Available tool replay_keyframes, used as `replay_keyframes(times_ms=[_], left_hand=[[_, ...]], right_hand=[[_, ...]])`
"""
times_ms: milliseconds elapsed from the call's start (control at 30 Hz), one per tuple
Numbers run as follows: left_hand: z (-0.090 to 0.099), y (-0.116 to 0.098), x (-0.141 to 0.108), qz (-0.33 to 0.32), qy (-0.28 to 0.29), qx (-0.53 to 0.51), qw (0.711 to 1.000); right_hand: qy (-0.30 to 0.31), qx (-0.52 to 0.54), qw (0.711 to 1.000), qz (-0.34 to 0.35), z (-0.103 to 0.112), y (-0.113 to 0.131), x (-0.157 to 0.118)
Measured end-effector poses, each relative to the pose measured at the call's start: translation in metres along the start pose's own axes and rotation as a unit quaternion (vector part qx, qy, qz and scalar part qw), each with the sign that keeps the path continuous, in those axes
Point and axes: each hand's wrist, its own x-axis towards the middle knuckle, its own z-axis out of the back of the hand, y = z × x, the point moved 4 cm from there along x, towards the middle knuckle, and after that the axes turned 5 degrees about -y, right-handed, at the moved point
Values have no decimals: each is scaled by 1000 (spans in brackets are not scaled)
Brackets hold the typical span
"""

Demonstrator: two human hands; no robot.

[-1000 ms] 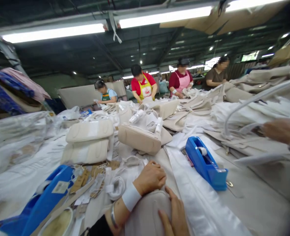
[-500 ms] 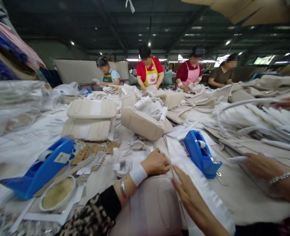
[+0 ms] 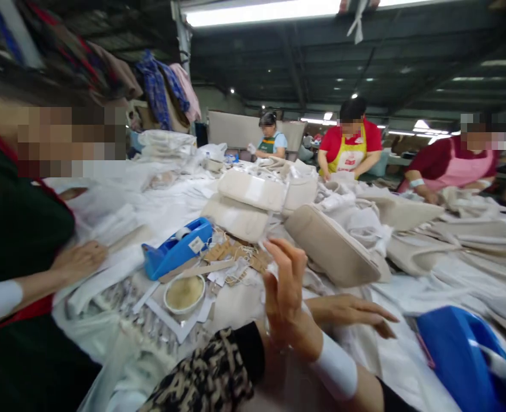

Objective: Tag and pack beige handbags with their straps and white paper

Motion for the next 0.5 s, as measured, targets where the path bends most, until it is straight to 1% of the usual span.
replay_keyframes(times_ms=[33, 67, 100, 133, 167, 200, 233, 267, 300, 333, 367, 400, 433, 500], left_hand=[[13, -1, 1, 16, 6, -133, 991], [30, -1, 0, 27, -12, -258, 966], [51, 1, -4, 36, -58, -353, 933], [75, 6, -12, 51, -136, -407, 902], [99, 13, -27, 67, -222, -431, 872], [119, 19, -46, 96, -298, -429, 847], [135, 24, -71, 133, -365, -403, 829], [146, 26, -98, 149, -416, -382, 812], [154, 25, -127, 152, -468, -358, 794], [156, 21, -157, 163, -513, -310, 784], [153, 17, -185, 189, -530, -271, 781], [145, 12, -211, 221, -539, -240, 777], [134, 8, -232, 253, -528, -220, 780], [106, 1, -264, 313, -472, -222, 794]], right_hand=[[-12, 10, 1000, 11, -1, -4, -7], [-29, 22, 999, 16, 0, -8, -12], [-48, 40, 998, 17, 1, -13, -16], [-57, 64, 996, 13, 1, -18, -19], [-48, 93, 994, 9, 0, -22, -19], [-8, 123, 992, 7, -4, -25, -19], [54, 148, 987, 10, -11, -26, -18], [130, 165, 978, 15, -18, -26, -18], [208, 171, 963, 18, -26, -26, -19], [280, 169, 945, 21, -33, -26, -21], [342, 158, 926, 22, -38, -27, -25], [395, 141, 907, 24, -43, -29, -29], [439, 121, 890, 27, -47, -30, -34], [508, 79, 857, 32, -52, -34, -45]])
